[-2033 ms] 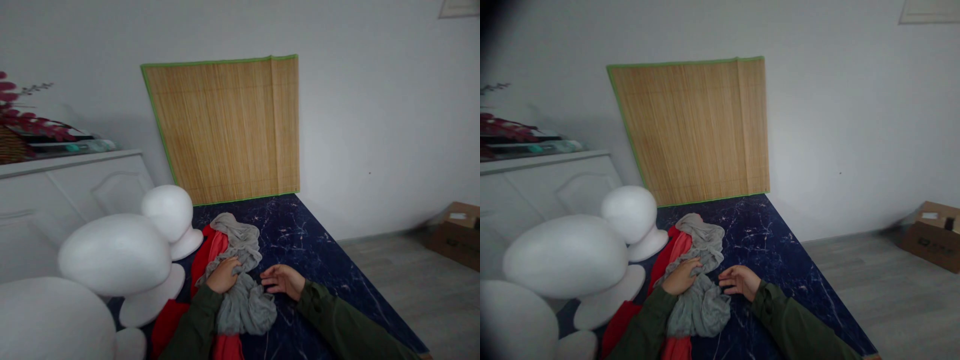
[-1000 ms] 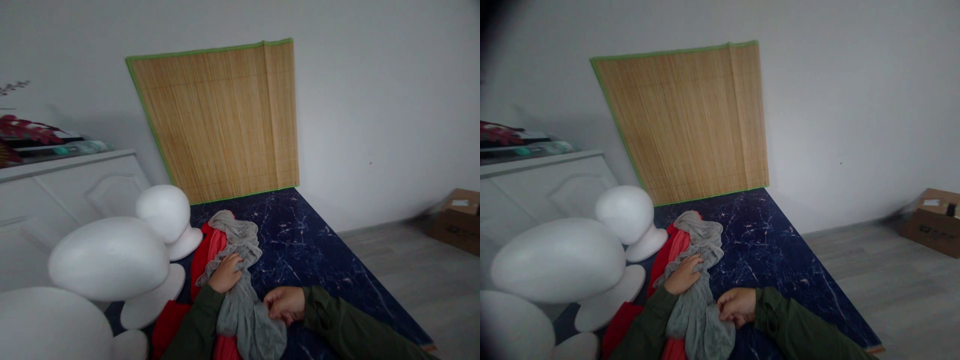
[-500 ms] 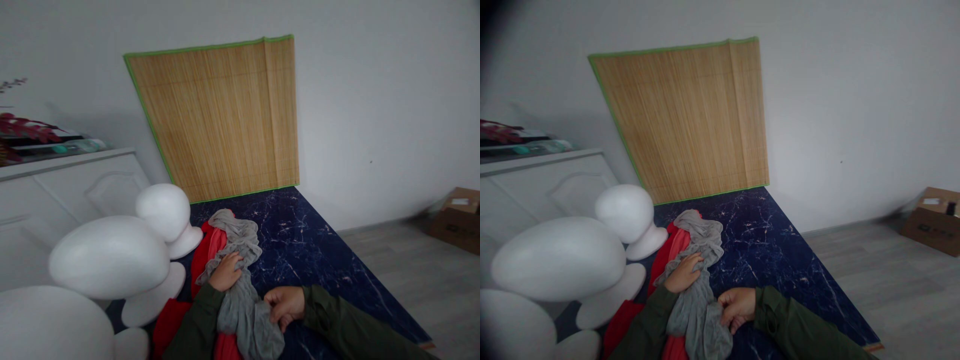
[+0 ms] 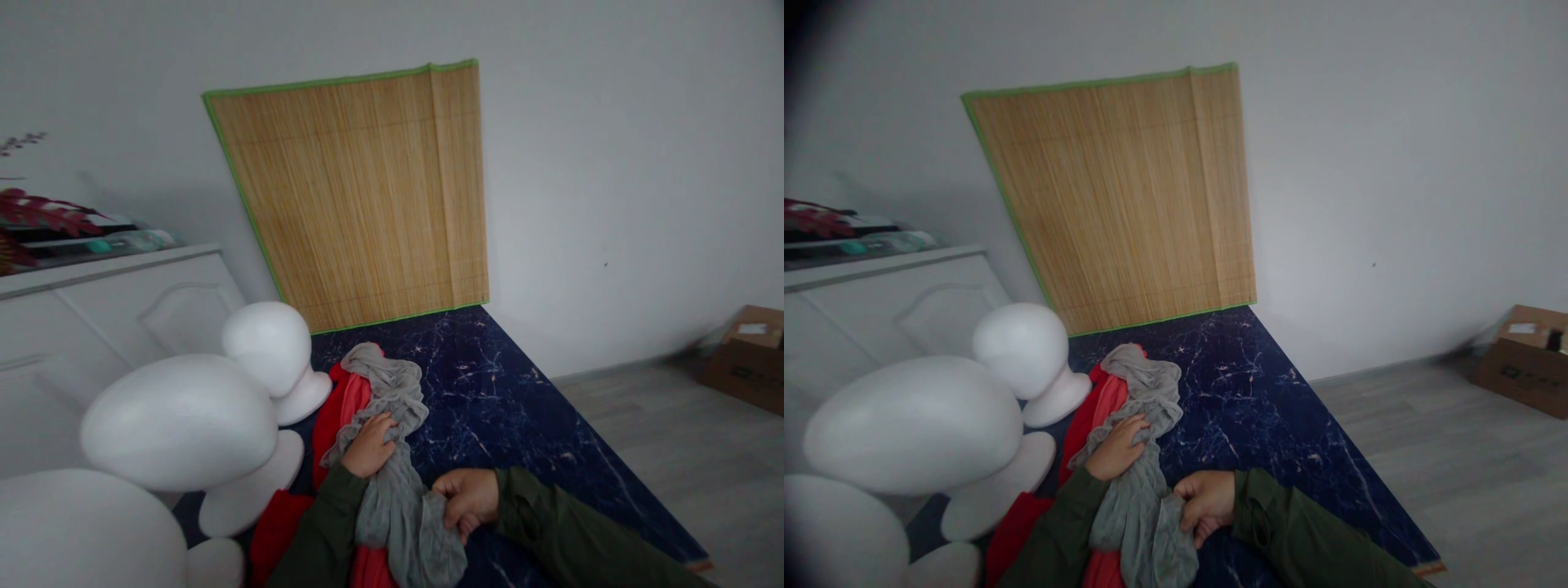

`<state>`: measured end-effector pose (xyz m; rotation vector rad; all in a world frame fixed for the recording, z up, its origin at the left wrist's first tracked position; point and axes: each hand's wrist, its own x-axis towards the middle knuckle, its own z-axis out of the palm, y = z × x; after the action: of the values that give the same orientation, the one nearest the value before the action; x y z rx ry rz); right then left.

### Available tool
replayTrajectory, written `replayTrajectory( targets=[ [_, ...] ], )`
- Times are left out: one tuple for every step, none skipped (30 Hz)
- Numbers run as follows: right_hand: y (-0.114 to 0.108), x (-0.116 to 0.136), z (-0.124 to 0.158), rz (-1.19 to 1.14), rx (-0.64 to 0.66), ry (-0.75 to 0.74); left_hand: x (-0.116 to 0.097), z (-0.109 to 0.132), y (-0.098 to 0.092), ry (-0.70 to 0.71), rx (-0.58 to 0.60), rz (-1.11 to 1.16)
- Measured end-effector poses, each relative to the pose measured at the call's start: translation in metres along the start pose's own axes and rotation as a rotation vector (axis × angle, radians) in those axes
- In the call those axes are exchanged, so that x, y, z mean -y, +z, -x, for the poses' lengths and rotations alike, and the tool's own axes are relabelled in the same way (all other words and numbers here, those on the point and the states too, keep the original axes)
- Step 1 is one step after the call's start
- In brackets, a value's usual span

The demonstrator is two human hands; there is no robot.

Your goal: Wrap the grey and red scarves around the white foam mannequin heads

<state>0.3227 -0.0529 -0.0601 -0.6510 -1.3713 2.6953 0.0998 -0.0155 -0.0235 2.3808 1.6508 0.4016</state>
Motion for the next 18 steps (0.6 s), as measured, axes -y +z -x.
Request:
replayTrajectory(
  targets=[
    [-0.001,0.000,0.000,-0.002,-0.002,-0.004,0.000,0.000,0.000,0.001,-0.002,0.000],
    [-0.001,-0.001,-0.001,-0.001,-0.003,-0.007,-0.001,0.001,0.000,0.003,-0.003,-0.001],
    [-0.002,-0.002,-0.002,-0.001,-0.007,-0.011,-0.001,0.001,0.000,0.004,-0.004,-0.003],
    [-0.003,-0.003,-0.002,-0.002,-0.013,-0.016,0.000,0.001,0.000,0.006,-0.005,-0.005],
    [-0.004,-0.004,-0.003,-0.006,-0.018,-0.018,0.000,0.002,0.001,0.007,-0.006,-0.007],
    [-0.005,-0.005,-0.003,-0.010,-0.018,-0.015,0.001,0.002,0.002,0.009,-0.007,-0.008],
    [-0.006,-0.005,-0.004,-0.010,-0.010,-0.009,0.001,0.001,0.003,0.012,-0.007,-0.008],
    [-0.007,-0.004,-0.004,-0.007,0.001,-0.004,0.001,0.000,0.003,0.017,-0.006,-0.005],
    [-0.008,-0.003,-0.004,-0.003,0.015,0.002,0.000,-0.001,0.002,0.022,-0.012,0.001],
    [-0.008,-0.002,-0.003,-0.002,0.027,0.007,-0.002,-0.002,-0.001,0.028,-0.029,0.007],
    [-0.009,0.000,-0.003,-0.005,0.034,0.007,-0.006,-0.003,-0.005,0.034,-0.054,0.005],
    [-0.009,0.002,-0.002,-0.010,0.039,0.006,-0.012,-0.002,-0.011,0.035,-0.088,-0.010],
    [-0.009,0.003,-0.002,-0.016,0.044,0.007,-0.021,0.001,-0.019,0.031,-0.131,-0.039],
    [-0.009,0.005,-0.001,-0.022,0.051,0.009,-0.030,0.007,-0.028,0.024,-0.178,-0.078],
    [-0.009,0.005,-0.001,-0.023,0.056,0.007,-0.041,0.016,-0.037,0.017,-0.225,-0.115],
    [-0.009,0.005,0.000,-0.020,0.060,0.004,-0.052,0.030,-0.045,0.008,-0.266,-0.140],
    [-0.008,0.005,0.000,-0.013,0.063,-0.002,-0.061,0.048,-0.050,0.004,-0.297,-0.137],
    [-0.007,0.004,0.000,-0.003,0.060,-0.013,-0.068,0.069,-0.052,-0.001,-0.329,-0.105]
  ],
)
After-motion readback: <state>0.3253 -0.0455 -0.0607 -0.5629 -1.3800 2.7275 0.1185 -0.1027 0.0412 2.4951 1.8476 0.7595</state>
